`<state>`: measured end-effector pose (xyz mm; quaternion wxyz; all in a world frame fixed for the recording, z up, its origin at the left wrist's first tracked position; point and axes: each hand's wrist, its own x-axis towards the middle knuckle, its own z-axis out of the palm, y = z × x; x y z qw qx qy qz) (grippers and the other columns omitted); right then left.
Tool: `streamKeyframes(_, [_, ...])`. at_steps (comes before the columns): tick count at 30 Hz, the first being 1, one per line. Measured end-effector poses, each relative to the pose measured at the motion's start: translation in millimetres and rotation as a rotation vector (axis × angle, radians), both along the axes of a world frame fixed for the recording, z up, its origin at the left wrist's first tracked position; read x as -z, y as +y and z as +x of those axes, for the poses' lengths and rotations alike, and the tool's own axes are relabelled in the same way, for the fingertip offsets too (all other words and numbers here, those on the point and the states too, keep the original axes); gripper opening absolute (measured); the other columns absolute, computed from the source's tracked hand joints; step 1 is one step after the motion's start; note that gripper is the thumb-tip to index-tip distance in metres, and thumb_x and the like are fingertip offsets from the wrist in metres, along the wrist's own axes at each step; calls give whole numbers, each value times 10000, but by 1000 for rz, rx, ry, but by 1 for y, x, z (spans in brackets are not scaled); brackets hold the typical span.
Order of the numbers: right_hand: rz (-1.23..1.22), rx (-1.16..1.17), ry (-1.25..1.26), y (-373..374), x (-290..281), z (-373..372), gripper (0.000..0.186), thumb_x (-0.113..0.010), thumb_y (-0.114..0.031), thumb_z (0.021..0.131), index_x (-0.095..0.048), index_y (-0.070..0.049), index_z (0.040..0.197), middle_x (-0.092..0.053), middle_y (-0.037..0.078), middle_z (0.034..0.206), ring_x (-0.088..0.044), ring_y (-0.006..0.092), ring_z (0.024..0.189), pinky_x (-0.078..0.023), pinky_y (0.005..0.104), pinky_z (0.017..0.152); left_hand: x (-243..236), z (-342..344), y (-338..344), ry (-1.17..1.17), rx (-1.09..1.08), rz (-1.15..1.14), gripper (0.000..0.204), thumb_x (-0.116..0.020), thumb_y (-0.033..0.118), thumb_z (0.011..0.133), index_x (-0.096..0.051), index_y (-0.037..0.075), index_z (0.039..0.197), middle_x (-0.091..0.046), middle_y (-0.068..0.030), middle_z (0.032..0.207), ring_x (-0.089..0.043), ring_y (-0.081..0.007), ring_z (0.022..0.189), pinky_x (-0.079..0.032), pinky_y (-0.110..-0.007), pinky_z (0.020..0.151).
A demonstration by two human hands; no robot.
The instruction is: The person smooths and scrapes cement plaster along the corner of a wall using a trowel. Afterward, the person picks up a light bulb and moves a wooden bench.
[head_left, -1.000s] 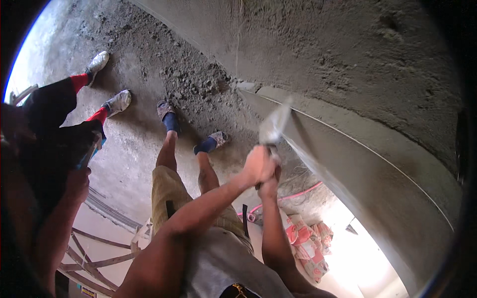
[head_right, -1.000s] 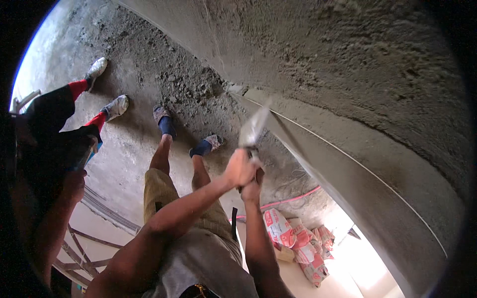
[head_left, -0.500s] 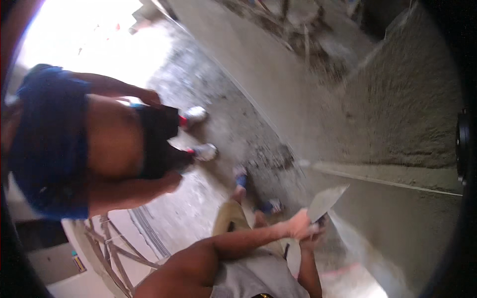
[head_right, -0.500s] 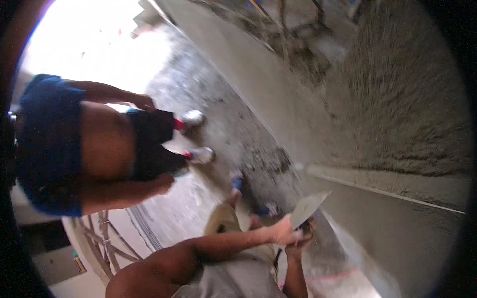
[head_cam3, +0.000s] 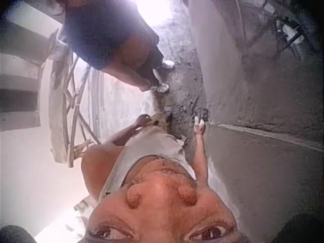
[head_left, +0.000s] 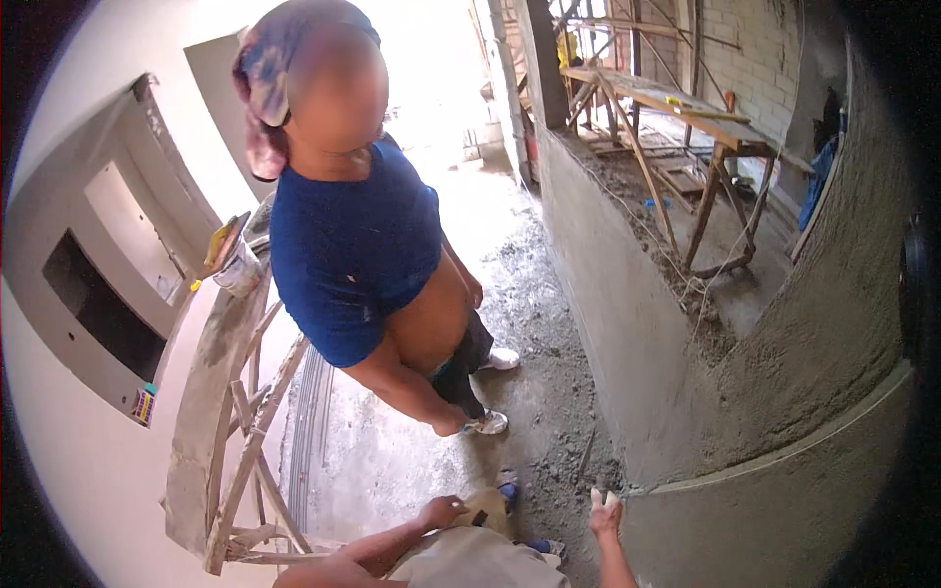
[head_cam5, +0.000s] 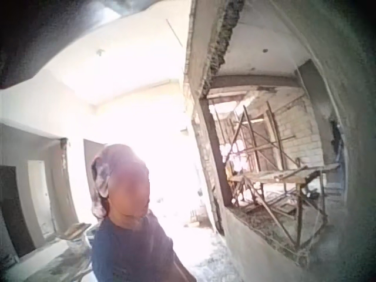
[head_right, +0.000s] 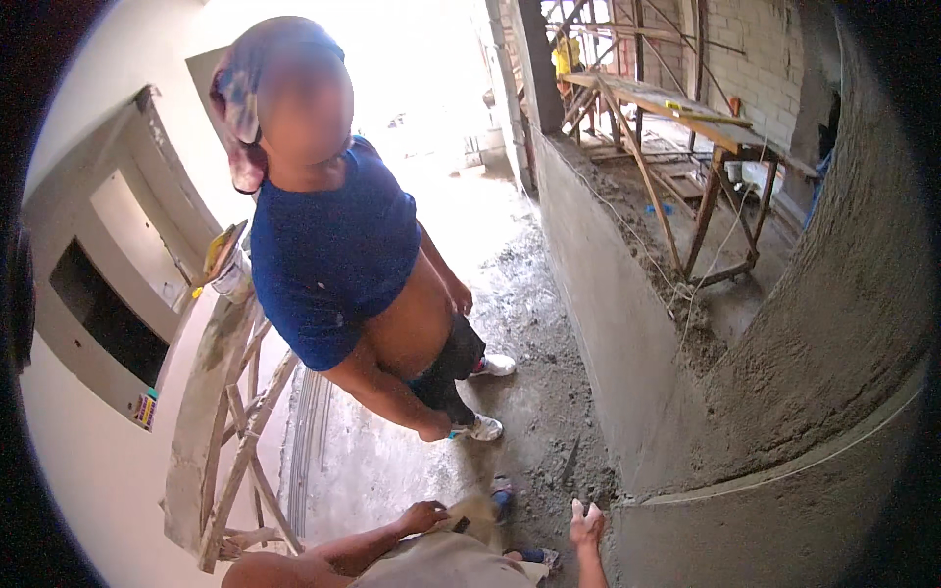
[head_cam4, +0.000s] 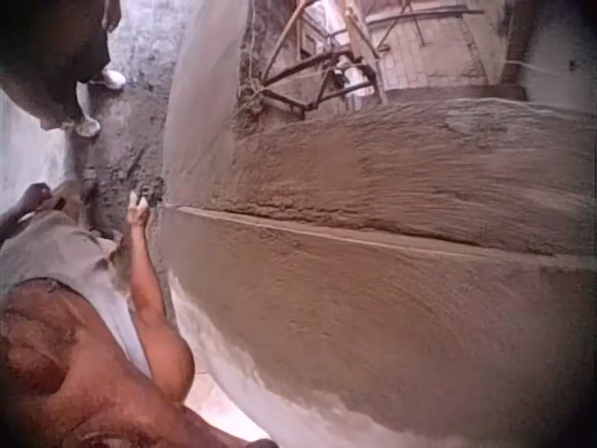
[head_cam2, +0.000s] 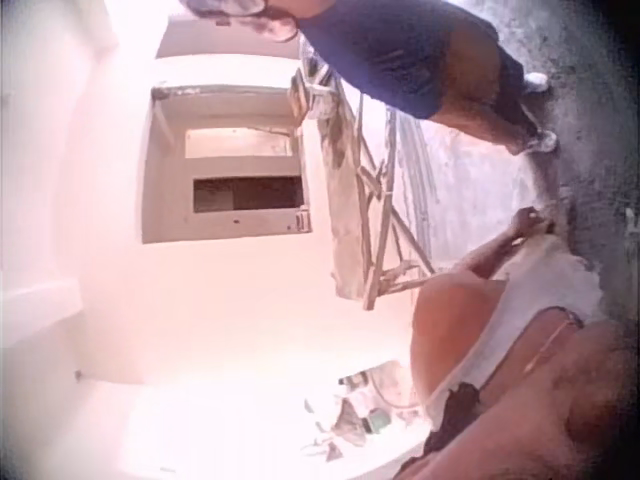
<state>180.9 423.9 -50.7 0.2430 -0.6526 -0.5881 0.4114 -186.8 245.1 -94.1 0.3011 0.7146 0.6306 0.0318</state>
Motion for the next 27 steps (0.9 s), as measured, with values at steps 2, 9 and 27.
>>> streamKeyframes(2, [141, -28, 112, 4, -51, -21, 469, -598, -429, 815, -586, 39, 835, -597, 197, 696, -583, 342, 651, -444, 419, 605, -9, 2, 5, 36, -106, -72, 345, -596, 357, 772, -644, 211, 1081, -585, -137, 1162, -605, -293, 991, -484, -402, 844])
streamKeyframes(9, [224, -21, 95, -33, -95, -62, 353, -635, -313, 760, -499, -4, 657, -454, 111, 526, -463, 211, 486, -378, 388, 487, -64, -24, 44, 128, -595, -475, 435, -636, 496, 709, -672, 207, 1031, -651, -136, 1027, -620, -316, 944, -483, -401, 832])
streamKeyframes(27, [-76, 784, -8, -226, -41, -204, 343, -659, -300, 761, -591, 28, 839, -573, 84, 683, -478, 193, 606, -432, 372, 597, 100, -218, 130, -498, 228, -374, 198, -549, 268, 802, -691, 131, 800, -662, -104, 883, -634, -287, 867, -511, -411, 752])
